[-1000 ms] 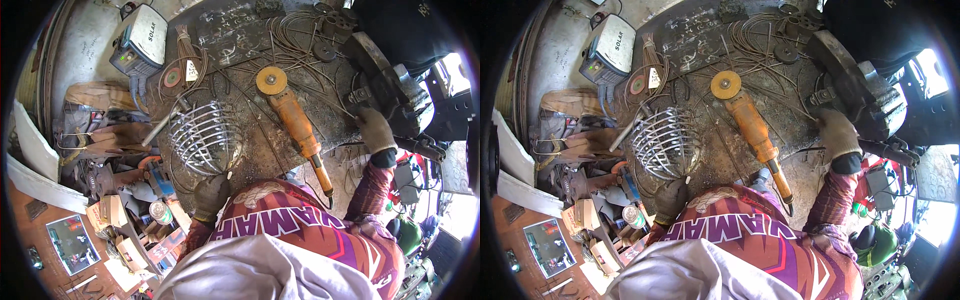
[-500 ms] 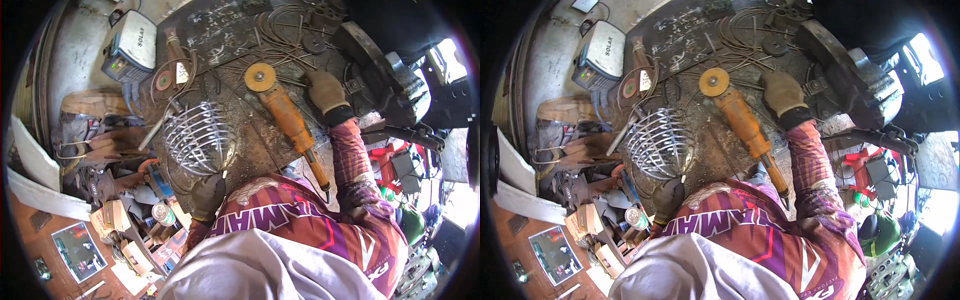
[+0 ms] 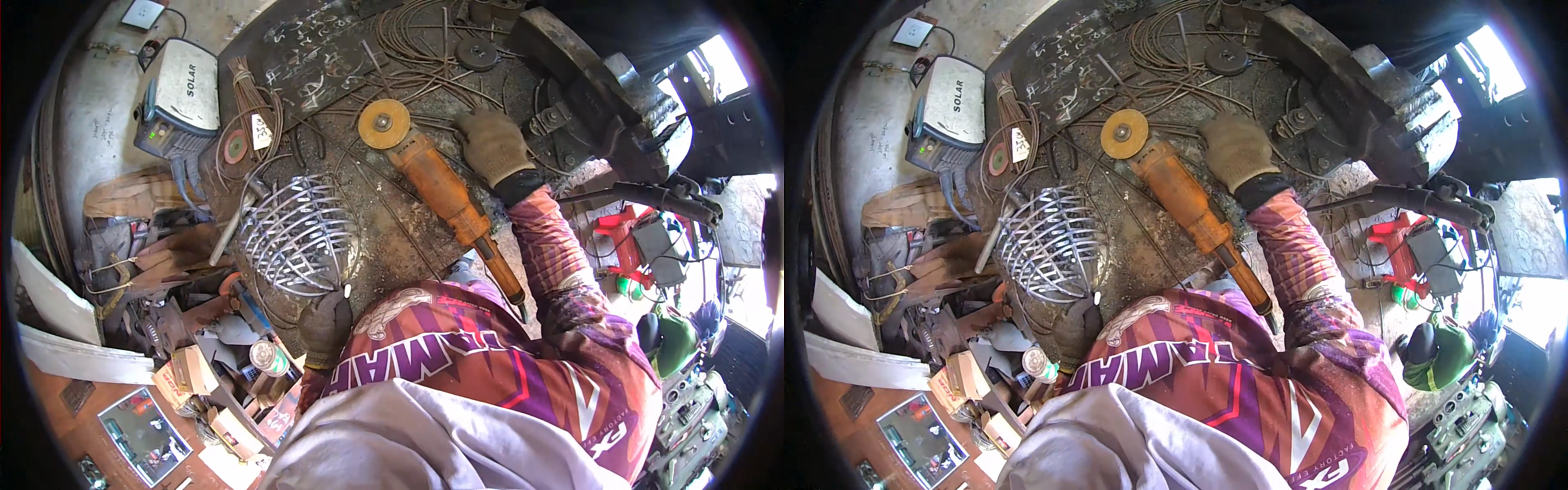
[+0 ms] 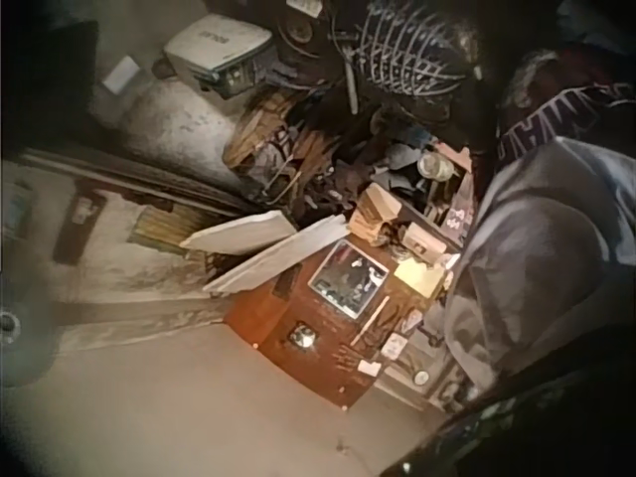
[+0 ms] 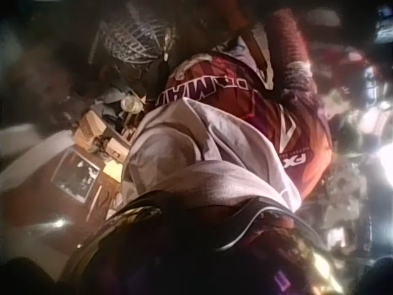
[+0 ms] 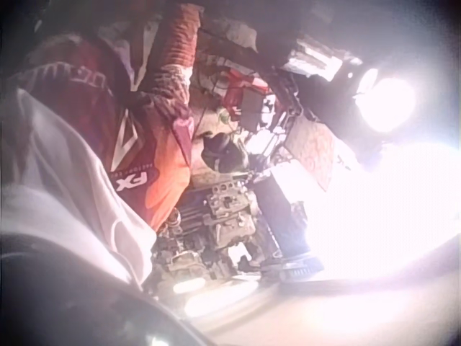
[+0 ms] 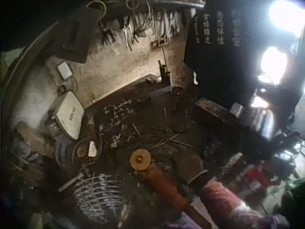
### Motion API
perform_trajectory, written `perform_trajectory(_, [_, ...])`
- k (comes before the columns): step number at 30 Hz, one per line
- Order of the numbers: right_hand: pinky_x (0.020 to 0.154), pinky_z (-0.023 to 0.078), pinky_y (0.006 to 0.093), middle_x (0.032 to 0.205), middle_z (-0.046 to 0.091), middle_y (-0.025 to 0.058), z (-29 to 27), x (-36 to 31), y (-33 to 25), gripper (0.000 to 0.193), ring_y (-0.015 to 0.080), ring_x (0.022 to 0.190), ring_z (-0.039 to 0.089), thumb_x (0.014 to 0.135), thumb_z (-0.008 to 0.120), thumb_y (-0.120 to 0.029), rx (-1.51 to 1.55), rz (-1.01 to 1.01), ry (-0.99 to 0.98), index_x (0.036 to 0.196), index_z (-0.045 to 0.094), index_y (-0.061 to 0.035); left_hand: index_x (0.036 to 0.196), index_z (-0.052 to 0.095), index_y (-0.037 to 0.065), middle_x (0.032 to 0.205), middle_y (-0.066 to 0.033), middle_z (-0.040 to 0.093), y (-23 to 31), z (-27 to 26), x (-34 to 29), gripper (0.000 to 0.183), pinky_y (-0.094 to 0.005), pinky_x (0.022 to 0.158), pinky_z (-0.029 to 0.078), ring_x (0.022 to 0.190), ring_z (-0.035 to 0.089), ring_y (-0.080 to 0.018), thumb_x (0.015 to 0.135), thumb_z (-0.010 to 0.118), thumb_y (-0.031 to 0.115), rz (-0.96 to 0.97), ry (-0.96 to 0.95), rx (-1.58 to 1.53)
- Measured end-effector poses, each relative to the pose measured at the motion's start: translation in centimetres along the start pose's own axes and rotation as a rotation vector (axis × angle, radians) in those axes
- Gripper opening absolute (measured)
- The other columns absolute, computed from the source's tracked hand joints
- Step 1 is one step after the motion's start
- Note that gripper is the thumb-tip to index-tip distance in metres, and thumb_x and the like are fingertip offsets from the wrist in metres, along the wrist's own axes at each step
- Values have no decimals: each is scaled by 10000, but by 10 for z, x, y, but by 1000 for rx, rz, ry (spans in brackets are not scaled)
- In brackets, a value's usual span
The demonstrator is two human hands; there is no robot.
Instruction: The person assembles a curved metal wire structure on a workbench, handling long metal rods and fitting them into a circular base by hand while wearing gloves.
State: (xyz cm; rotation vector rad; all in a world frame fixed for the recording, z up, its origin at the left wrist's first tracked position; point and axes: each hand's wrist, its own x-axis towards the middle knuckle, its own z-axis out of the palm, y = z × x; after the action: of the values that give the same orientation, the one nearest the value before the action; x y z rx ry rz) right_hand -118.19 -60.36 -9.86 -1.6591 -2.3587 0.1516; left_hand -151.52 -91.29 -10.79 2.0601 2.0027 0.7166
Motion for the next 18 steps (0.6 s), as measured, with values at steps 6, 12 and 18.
perform_trajectory(6, [851, 540, 486, 1023, 698, 139, 9, 9, -9, 243, 365, 981, 676, 922, 666, -287, 33, 0, 15, 1085, 742, -124, 990, 750, 91, 814, -150, 713, 5, -3, 4, 113, -462, 638, 538, 724, 685, -360, 885, 726, 128, 1, 3, -66])
perform_trajectory(12, [887, 536, 476, 1082, 700, 141, 9, 1, -16, 304, 365, 1035, 665, 920, 678, -341, 175, 27, 116, 1143, 742, -143, 1006, 749, 95, 868, -151, 729, 4, -5, 4, 129, -445, 682, 558, 759, 700, -353, 884, 724, 131, 3, -26, -18])
perform_trajectory(18, [908, 528, 483, 1088, 695, 152, 7, 1, -19, 307, 373, 1053, 661, 924, 679, -347, 165, 40, 100, 1147, 741, -146, 976, 753, 103, 863, -134, 734, 0, 3, -3, 110, -430, 701, 562, 782, 708, -331, 875, 730, 139, -57, -22, 21])
